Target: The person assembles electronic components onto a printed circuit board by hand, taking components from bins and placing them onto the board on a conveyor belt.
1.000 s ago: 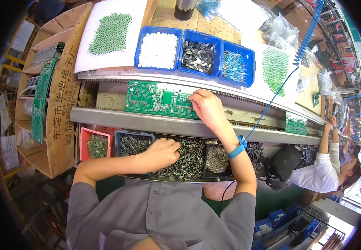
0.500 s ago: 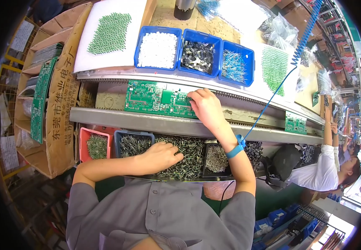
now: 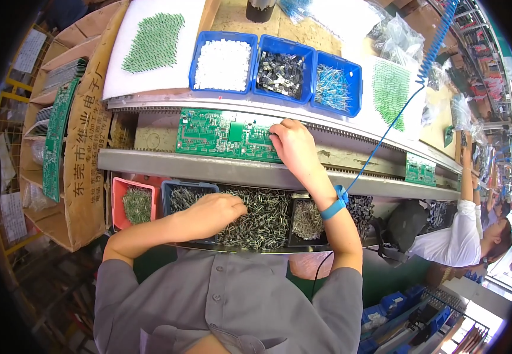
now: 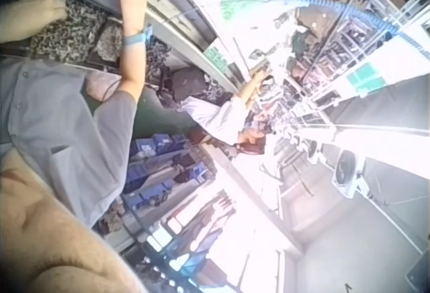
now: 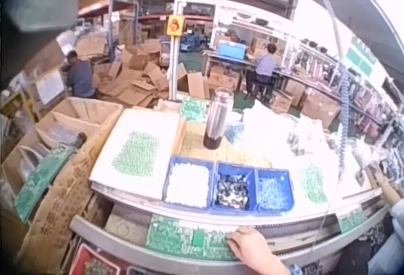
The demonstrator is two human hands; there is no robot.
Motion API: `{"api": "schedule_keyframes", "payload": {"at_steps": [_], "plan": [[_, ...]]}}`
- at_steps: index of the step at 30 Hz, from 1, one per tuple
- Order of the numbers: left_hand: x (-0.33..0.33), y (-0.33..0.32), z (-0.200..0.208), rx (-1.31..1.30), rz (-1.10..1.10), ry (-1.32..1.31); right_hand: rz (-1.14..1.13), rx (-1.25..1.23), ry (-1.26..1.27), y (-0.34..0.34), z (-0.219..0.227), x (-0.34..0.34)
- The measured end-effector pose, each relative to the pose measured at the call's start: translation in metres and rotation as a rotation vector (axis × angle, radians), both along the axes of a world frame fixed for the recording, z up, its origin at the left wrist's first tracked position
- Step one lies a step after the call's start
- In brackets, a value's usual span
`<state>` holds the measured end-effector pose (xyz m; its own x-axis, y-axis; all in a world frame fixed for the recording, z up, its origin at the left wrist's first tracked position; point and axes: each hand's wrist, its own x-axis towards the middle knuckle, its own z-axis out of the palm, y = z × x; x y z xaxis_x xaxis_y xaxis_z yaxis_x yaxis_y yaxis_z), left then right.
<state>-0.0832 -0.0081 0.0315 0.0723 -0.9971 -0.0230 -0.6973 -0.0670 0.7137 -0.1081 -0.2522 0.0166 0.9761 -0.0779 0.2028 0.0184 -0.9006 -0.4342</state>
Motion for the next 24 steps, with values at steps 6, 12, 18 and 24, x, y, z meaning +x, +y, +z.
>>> {"api": "schedule_keyframes", "payload": {"at_steps": [6, 12, 18, 24], "plan": [[0.023, 0.005, 0.009, -0.179, 0.218, 0.090, 0.016, -0.097, 0.035, 0.015, 0.017, -0.009], [0.066, 0.018, 0.000, -0.230, 0.516, 0.026, 0.212, -0.146, 0.384, 0.047, 0.031, -0.057], [0.093, 0.020, -0.007, -0.180, 0.718, 0.107, 0.275, -0.182, 0.419, 0.071, 0.004, -0.089], [0.106, 0.016, -0.022, -0.273, 0.758, -0.067, 0.310, -0.178, 0.435, 0.069, 0.002, -0.091]]}}
